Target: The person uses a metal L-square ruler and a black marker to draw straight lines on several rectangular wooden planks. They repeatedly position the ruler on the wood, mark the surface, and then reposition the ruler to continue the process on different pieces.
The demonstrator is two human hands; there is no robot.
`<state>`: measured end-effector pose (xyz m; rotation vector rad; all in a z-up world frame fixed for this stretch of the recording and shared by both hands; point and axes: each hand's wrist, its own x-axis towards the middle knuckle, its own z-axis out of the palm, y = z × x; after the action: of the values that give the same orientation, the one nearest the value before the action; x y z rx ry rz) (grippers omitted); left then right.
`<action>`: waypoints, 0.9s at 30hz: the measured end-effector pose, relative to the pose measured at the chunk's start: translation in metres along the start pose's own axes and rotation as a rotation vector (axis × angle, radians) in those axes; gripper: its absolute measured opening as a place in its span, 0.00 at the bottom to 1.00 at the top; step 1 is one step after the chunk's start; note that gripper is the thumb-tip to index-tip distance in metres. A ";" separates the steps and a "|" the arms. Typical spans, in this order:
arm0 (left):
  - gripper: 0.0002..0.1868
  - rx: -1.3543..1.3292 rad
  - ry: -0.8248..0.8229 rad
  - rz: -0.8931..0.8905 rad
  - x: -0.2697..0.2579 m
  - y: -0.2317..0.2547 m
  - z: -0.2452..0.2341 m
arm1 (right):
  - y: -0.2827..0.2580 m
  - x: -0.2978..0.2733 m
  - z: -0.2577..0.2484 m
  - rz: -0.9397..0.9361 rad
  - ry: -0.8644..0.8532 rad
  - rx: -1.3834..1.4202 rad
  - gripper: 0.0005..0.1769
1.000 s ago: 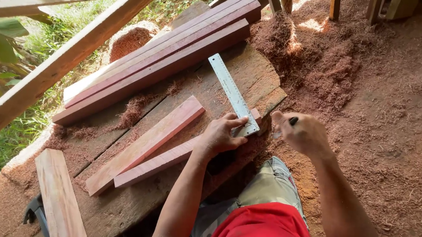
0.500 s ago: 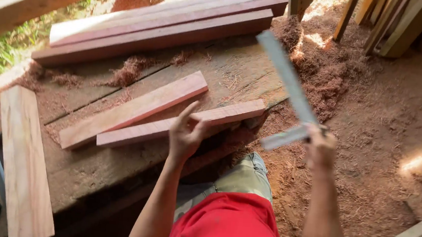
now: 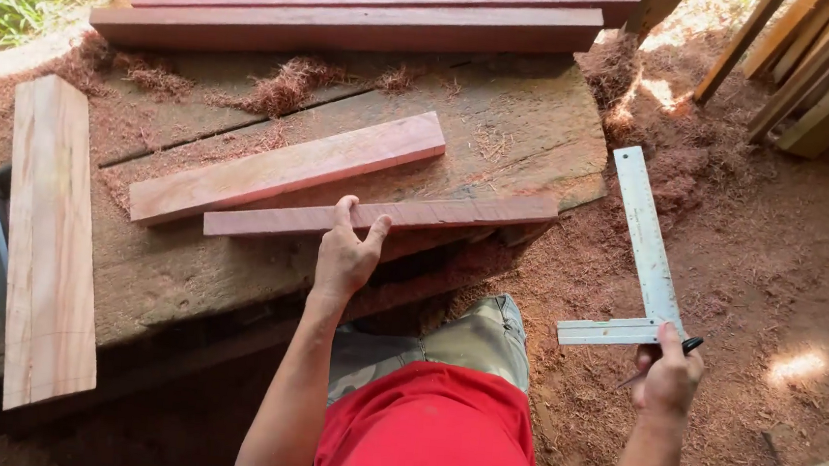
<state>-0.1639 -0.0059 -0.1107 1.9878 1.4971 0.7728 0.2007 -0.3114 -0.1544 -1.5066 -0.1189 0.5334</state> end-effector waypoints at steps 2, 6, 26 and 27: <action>0.34 -0.053 0.037 -0.035 -0.016 0.006 0.001 | 0.010 -0.002 -0.002 0.017 0.024 0.000 0.10; 0.33 -0.313 0.111 -0.153 -0.038 0.006 0.012 | 0.016 -0.006 -0.009 0.045 -0.001 0.033 0.10; 0.26 -0.373 0.427 0.063 -0.058 -0.039 0.025 | 0.015 -0.008 -0.015 0.050 0.056 0.014 0.09; 0.26 -0.340 0.435 0.091 -0.058 -0.038 0.024 | 0.019 -0.005 -0.018 0.041 0.045 0.029 0.10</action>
<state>-0.1844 -0.0544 -0.1615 1.7080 1.3863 1.4673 0.1981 -0.3303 -0.1728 -1.4946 -0.0453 0.5316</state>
